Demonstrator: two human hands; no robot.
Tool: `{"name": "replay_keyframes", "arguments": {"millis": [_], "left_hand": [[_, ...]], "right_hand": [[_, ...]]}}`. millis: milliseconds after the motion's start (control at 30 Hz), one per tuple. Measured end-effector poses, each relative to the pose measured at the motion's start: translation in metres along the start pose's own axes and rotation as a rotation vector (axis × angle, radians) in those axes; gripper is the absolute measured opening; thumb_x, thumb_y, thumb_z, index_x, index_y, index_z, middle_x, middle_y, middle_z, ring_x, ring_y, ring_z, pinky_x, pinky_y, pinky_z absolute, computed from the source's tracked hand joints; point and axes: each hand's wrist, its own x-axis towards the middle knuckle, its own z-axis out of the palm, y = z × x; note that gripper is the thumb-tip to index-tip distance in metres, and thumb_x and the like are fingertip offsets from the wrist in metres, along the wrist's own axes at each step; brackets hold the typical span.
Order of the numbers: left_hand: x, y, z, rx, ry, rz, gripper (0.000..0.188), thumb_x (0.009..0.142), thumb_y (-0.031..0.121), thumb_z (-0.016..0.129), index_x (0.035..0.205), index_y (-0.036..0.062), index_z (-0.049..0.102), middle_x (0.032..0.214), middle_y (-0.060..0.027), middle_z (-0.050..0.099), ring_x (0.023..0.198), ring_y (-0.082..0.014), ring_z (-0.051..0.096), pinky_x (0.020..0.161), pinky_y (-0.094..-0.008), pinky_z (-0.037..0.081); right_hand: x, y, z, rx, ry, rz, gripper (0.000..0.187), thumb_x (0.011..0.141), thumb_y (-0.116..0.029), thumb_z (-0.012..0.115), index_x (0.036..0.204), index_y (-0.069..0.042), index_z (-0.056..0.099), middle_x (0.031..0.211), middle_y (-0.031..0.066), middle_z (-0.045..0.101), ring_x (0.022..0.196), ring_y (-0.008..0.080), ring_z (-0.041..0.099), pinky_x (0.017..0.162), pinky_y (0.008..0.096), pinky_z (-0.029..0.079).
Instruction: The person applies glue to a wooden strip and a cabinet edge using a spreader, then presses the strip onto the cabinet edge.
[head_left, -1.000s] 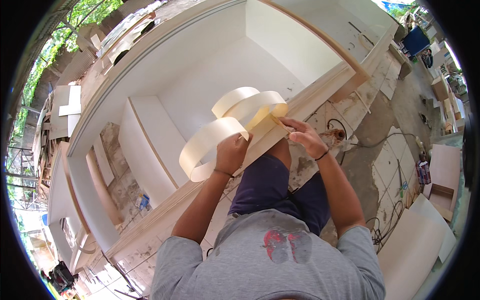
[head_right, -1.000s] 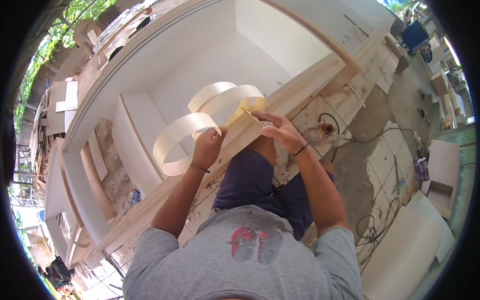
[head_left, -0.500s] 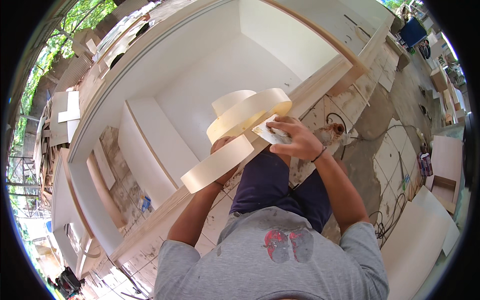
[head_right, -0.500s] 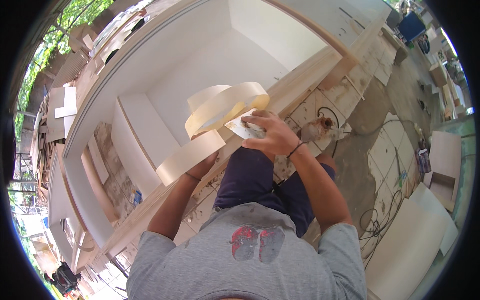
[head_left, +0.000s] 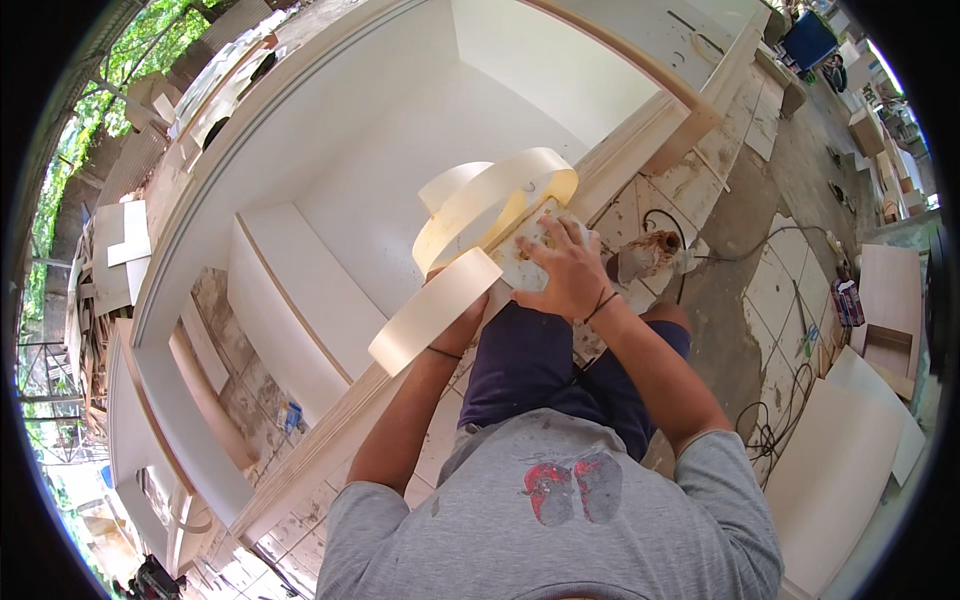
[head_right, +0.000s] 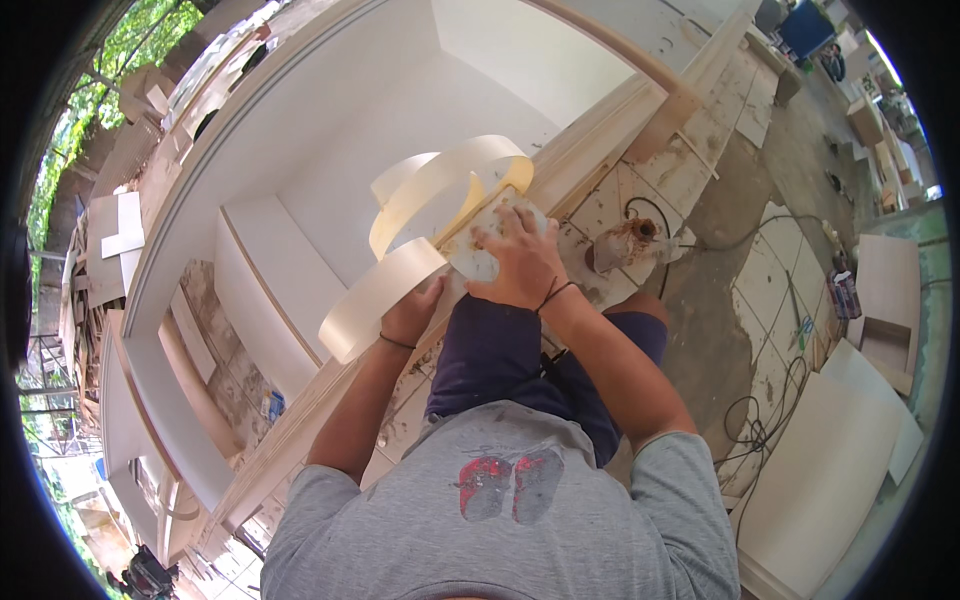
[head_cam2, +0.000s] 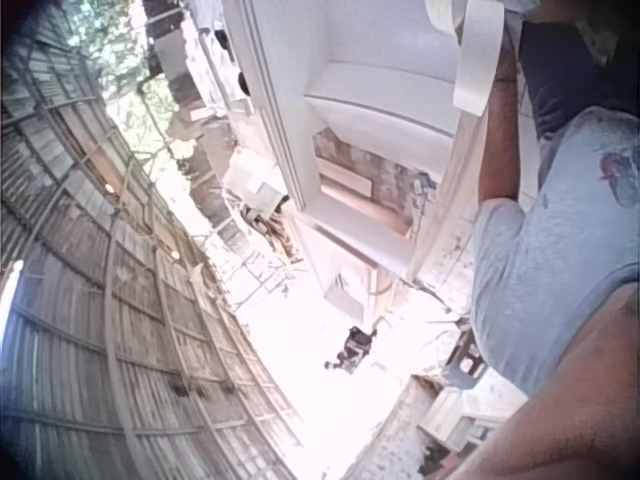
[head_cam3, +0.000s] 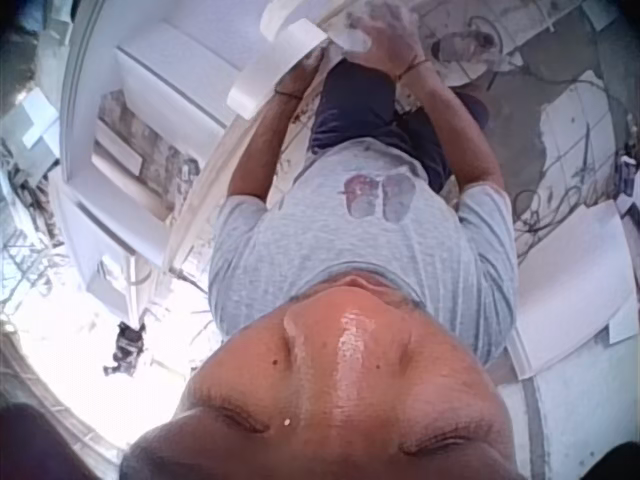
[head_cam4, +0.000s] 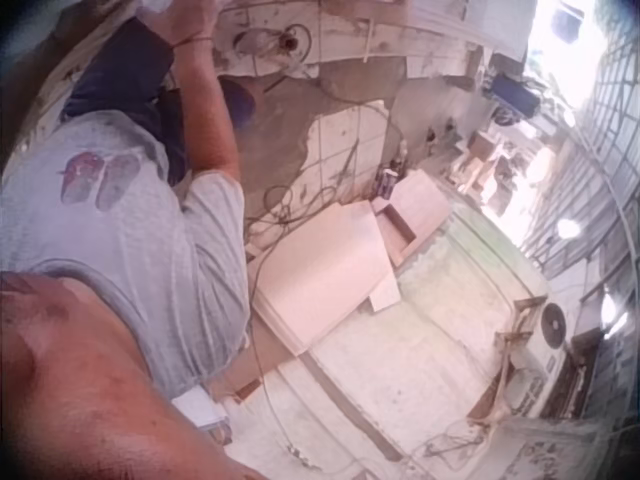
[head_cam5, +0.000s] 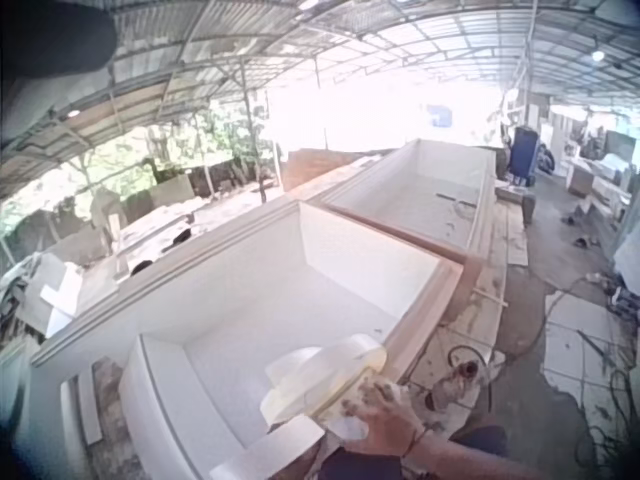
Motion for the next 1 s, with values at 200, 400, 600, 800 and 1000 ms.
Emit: {"name": "replay_keyframes", "arguments": {"millis": [200,400,600,800,1000], "left_hand": [[-0.002,-0.025,0.019,0.196,-0.016,0.227,0.041,0.079,0.023,0.075,0.109,-0.0001,0.060,0.105,-0.0185,0.063,0.099,-0.0360,0.060,0.086,-0.0421,0.047],[0.003,0.003,0.003,-0.146,0.076,-0.101,0.038,0.078,0.022,0.077,0.105,0.0017,0.059,0.100,-0.0157,0.065,0.096,-0.0340,0.061,0.086,-0.0431,0.048],[0.004,-0.009,0.010,-0.030,0.031,0.072,0.033,0.081,0.024,0.073,0.103,0.0020,0.065,0.103,-0.0165,0.065,0.097,-0.0367,0.061,0.087,-0.0448,0.047],[0.003,0.004,0.002,-0.073,0.056,-0.032,0.037,0.080,0.027,0.074,0.107,0.0032,0.064,0.102,-0.0155,0.066,0.096,-0.0346,0.061,0.086,-0.0431,0.048],[-0.003,-0.011,0.015,0.064,0.016,0.124,0.041,0.079,0.028,0.075,0.110,0.0040,0.062,0.108,-0.0148,0.065,0.096,-0.0319,0.062,0.085,-0.0405,0.049]], "right_hand": [[0.007,0.003,0.003,-0.033,-0.019,0.007,0.073,0.064,-0.056,0.074,0.127,-0.021,0.063,0.139,0.0165,0.043,0.132,0.0376,0.036,0.100,0.0669,0.026],[0.007,0.005,-0.006,-0.076,-0.061,0.015,0.075,0.063,-0.056,0.075,0.129,-0.021,0.062,0.139,0.0167,0.043,0.132,0.0368,0.036,0.100,0.0639,0.028],[0.019,0.009,-0.027,-0.068,-0.213,0.016,0.073,0.064,-0.058,0.073,0.126,-0.022,0.064,0.138,0.0153,0.045,0.133,0.0354,0.037,0.099,0.0625,0.031],[0.023,0.011,-0.012,-0.084,-0.120,0.053,0.075,0.063,-0.059,0.070,0.127,-0.022,0.063,0.138,0.0190,0.045,0.134,0.0385,0.036,0.100,0.0704,0.028],[0.024,0.030,-0.010,-0.039,-0.087,0.058,0.073,0.063,-0.057,0.071,0.127,-0.022,0.063,0.139,0.0206,0.044,0.134,0.0390,0.036,0.100,0.0701,0.028]]}}
